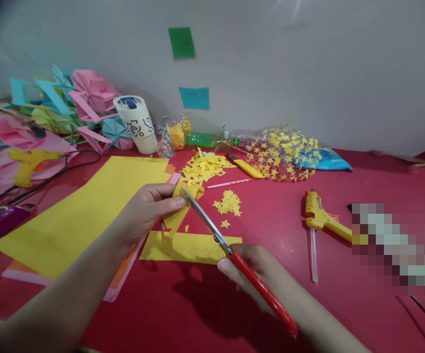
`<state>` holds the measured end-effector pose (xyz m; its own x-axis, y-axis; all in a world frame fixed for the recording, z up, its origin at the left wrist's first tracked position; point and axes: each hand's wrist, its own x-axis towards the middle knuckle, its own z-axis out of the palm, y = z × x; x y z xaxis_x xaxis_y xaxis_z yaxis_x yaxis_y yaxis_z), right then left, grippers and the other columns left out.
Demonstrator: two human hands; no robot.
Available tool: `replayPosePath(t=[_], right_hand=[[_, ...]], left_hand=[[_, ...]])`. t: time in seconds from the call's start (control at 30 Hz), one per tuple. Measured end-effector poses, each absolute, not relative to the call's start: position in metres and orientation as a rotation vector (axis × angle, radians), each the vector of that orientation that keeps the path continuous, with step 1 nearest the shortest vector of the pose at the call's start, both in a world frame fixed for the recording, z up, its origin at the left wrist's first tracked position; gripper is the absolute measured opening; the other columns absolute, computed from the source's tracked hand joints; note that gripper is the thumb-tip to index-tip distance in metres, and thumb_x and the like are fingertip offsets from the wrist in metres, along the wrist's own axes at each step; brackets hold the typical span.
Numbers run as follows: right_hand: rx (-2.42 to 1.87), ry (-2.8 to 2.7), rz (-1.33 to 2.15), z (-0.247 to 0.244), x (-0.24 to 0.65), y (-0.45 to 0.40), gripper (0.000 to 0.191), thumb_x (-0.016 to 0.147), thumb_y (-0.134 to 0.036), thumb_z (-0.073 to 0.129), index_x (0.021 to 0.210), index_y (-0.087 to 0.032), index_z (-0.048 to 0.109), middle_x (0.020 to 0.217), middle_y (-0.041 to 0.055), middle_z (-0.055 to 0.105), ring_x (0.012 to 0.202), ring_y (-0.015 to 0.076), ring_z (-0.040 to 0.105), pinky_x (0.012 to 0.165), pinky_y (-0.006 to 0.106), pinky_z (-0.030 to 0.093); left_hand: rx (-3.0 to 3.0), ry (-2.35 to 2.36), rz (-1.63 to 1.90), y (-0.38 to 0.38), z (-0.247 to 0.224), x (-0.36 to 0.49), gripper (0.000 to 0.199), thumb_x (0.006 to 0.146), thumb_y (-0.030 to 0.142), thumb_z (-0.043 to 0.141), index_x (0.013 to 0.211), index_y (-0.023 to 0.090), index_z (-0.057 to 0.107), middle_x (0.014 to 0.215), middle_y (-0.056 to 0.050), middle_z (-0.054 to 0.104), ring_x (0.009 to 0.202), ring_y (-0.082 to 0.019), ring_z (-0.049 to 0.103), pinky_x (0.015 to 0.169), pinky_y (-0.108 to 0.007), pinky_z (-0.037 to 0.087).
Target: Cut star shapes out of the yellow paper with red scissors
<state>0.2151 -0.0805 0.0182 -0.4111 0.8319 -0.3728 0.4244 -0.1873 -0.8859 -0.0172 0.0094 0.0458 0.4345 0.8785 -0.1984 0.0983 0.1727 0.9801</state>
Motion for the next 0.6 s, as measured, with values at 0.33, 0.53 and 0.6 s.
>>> replayPosePath(t=[0.33,0.53,0.6], right_hand=[[-1.554,-1.663,1.602,0.0210,0.2120,-0.0831,0.052,0.083,-0.069,0.055,0.069,-0.019,0.046,0.058,-0.0042,0.048,0.037,0.0044,0.038,0.031,0.015,0.027],[-1.580,-1.663,1.575,0.0235,0.2109,-0.0833,0.058,0.079,-0.076,0.052,0.068,-0.019,0.047,0.058,-0.0022,0.051,0.035,0.0047,0.040,0.030,0.016,0.027],[-1.578,-1.666,1.570,0.0230,0.2108,-0.0832,0.058,0.079,-0.076,0.052,0.067,-0.019,0.047,0.057,-0.0021,0.051,0.034,0.0048,0.039,0.030,0.016,0.027]], left_hand=[[1.284,0.960,0.706,0.0089,0.0460,-0.0175,0.021,0.073,0.037,0.070,0.081,0.018,0.067,0.065,0.002,0.061,0.052,-0.010,0.055,0.049,-0.022,0.047],[1.281,0.938,0.714,0.0084,0.0459,-0.0187,0.019,0.074,0.036,0.070,0.076,0.018,0.065,0.063,0.003,0.058,0.050,-0.008,0.051,0.050,-0.022,0.046],[1.274,0.936,0.720,0.0077,0.0455,-0.0186,0.017,0.075,0.035,0.070,0.077,0.018,0.066,0.063,0.003,0.058,0.050,-0.008,0.052,0.051,-0.022,0.046]])
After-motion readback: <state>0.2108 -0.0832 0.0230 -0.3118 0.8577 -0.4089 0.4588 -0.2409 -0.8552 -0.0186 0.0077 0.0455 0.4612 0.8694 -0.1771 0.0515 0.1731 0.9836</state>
